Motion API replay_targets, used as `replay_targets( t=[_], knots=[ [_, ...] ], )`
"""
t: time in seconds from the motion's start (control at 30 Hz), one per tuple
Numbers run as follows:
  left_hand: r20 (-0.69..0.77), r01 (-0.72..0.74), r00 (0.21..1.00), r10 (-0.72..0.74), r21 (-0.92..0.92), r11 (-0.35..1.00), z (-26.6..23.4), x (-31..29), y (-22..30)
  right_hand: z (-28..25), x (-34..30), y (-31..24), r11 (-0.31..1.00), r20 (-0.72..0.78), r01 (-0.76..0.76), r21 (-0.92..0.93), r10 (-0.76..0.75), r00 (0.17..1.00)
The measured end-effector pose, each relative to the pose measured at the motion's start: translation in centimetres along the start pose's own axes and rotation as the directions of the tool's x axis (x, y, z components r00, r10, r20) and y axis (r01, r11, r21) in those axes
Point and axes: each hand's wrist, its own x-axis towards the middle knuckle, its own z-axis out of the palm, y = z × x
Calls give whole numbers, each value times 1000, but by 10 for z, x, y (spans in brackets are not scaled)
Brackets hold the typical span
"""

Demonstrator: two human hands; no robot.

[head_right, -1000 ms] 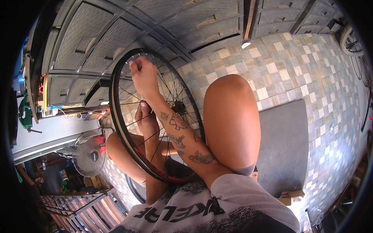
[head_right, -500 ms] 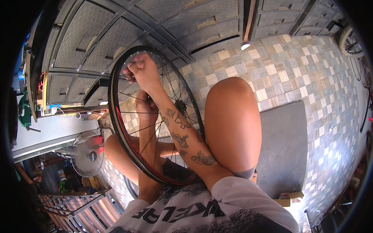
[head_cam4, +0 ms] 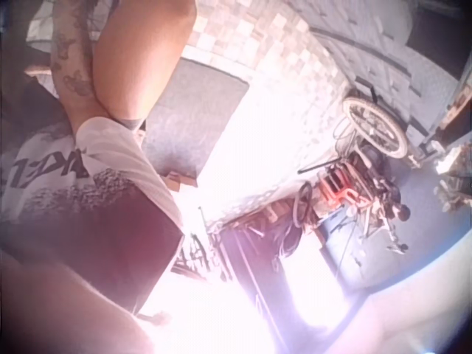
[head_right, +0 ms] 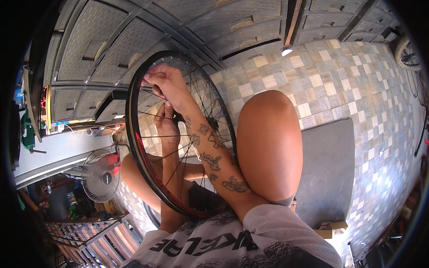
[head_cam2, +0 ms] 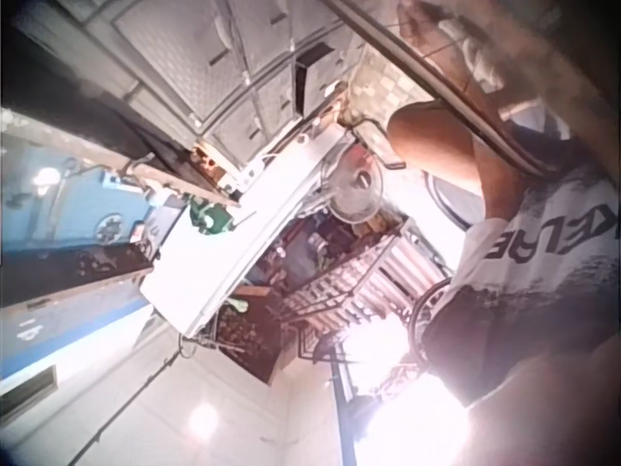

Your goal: The person sits on the floor and uses a spoke wrench to tighten the nipples on a bicycle wheel. They rotate the wheel periodically to access different spokes and continue adjusting tension across the rim.

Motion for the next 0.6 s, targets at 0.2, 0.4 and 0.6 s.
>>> replay_targets(
  t=[0.2,0.4,0.6],
  knots=[
    [-48,2,999,-3,-29,1000,8,4,-9,-5,7,4,997,61,34,75,-39,997],
    [-54,26,998,-30,-77,997,4,-1,-13,-5,7,6,995,66,-38,93,32,997],
    [-10,26,1000,-27,-77,997,8,-7,-6,-10,5,1,992,133,-74,98,60,989]
  ],
)
